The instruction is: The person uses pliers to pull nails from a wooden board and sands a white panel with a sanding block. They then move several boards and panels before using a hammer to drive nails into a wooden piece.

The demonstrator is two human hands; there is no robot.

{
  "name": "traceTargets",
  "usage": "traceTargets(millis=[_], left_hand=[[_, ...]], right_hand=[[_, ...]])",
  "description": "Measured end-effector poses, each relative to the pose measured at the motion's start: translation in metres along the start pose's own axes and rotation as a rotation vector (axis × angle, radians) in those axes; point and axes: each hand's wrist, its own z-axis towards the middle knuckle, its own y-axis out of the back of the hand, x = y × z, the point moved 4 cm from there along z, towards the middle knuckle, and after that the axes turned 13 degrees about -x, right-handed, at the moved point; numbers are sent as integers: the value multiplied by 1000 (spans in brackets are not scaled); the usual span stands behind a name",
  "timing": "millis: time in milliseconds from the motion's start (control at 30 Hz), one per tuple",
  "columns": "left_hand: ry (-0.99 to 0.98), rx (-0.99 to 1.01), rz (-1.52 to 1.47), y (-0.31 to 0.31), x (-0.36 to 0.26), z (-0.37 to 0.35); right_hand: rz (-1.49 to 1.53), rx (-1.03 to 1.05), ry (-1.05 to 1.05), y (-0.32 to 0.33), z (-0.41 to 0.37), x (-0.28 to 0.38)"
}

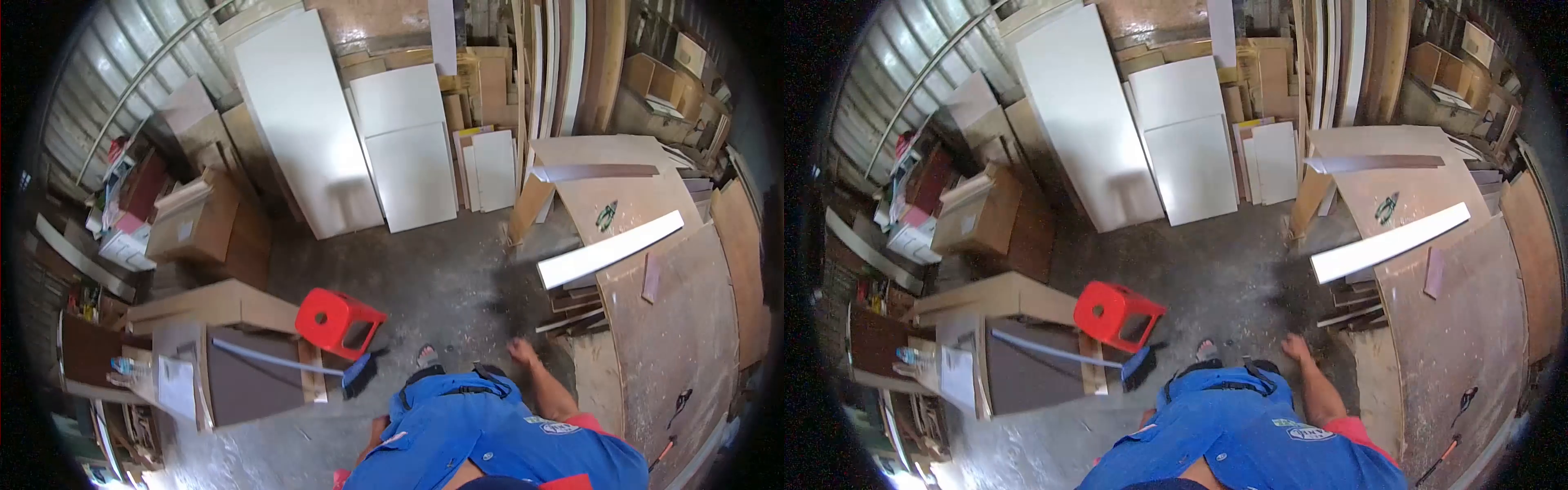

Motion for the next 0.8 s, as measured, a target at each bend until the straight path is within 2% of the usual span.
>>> traceTargets(millis=[33,67,100,133,167,200,233,267,300,367,433,567,633,733,800], left_hand=[[17,48,-21,13,-1,45],[606,-13,-429,20,12,97],[439,2,-217,43,5,151],[268,16,-9,70,-8,207],[336,-58,-199,95,-25,251],[403,-133,-392,116,-43,295],[464,-214,-571,139,-67,331],[525,-295,-753,157,-90,363],[478,-258,-716,170,-101,405],[444,-213,-673,183,-133,461],[456,-354,-651,205,-195,498],[388,-236,-640,199,-291,572],[-51,-272,-400,197,-332,614],[-163,-251,-222,223,-407,694],[-333,-339,-136,248,-456,764]], right_hand=[[-6,117,-68,-5,-17,-10],[11,93,-146,-10,-35,-16],[93,66,-290,-47,-50,-69],[26,11,-415,-50,-70,-71],[741,29,-648,-136,-100,-149],[1405,-5,-960,-167,-122,-160],[993,-4,-981,-154,-130,-157],[653,36,-973,-118,-125,-112],[555,64,-980,-106,-114,-85],[530,66,-949,-97,-72,-51],[560,46,-901,-93,-22,-24],[615,-32,-749,-67,93,38],[638,-79,-687,-47,145,65],[706,-178,-627,-11,219,100],[734,-229,-636,3,250,119]])
